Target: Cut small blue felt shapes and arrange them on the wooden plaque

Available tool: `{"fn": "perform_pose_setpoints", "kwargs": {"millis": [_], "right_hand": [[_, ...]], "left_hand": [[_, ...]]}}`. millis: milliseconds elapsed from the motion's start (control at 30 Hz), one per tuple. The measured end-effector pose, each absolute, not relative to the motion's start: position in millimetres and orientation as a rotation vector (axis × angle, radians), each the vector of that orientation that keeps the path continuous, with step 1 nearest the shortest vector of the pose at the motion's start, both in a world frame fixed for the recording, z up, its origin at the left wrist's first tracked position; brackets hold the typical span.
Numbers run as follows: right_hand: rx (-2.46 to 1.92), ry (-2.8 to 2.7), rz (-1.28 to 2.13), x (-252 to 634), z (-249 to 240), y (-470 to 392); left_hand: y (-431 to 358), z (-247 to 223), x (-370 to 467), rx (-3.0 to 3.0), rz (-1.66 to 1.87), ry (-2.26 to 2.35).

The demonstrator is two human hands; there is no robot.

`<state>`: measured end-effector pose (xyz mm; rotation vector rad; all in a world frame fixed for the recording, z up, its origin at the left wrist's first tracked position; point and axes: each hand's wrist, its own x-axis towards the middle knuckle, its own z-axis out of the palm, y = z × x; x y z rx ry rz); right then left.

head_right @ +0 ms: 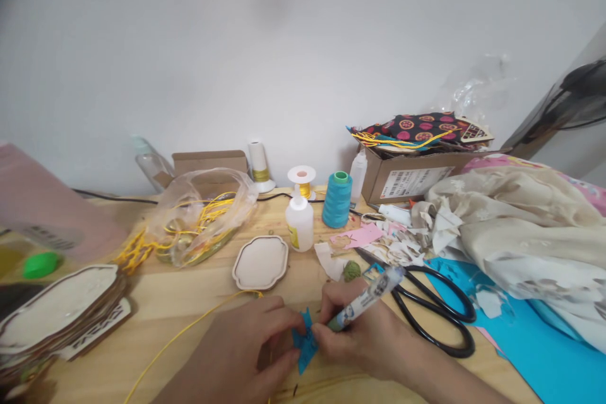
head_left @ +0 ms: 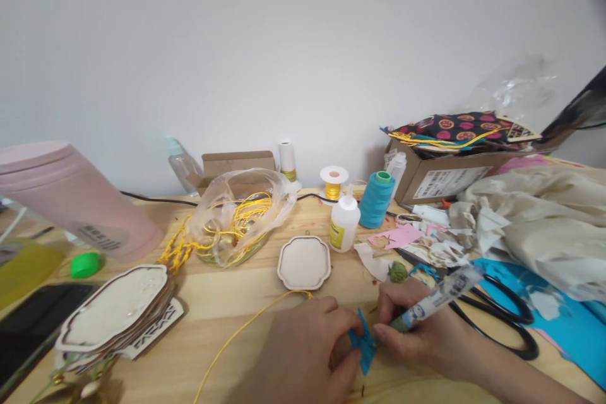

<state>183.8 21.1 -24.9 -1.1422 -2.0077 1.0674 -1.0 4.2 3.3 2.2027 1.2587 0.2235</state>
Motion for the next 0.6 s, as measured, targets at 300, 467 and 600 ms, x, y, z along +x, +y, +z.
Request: {"fn": "perform_pose_setpoints", "kwargs": {"millis": [300, 467, 600], "right_hand": [[-1.191, -1.598, 1.313, 183.6, -18.3, 26.1], [-1.158, -1.913, 0.984, 180.7, -21.3, 26.1], [-1.150, -2.025, 0.917, 179.3, -27.3, 25.4]], "left_hand": [[5.4, 1.7, -3.8, 2.075, 0.245, 1.357], [6.1, -1.1, -3.9, 2.144, 0.222, 1.285], [9.5, -1.0, -2.7, 2.192, 0.162, 1.247]]}}
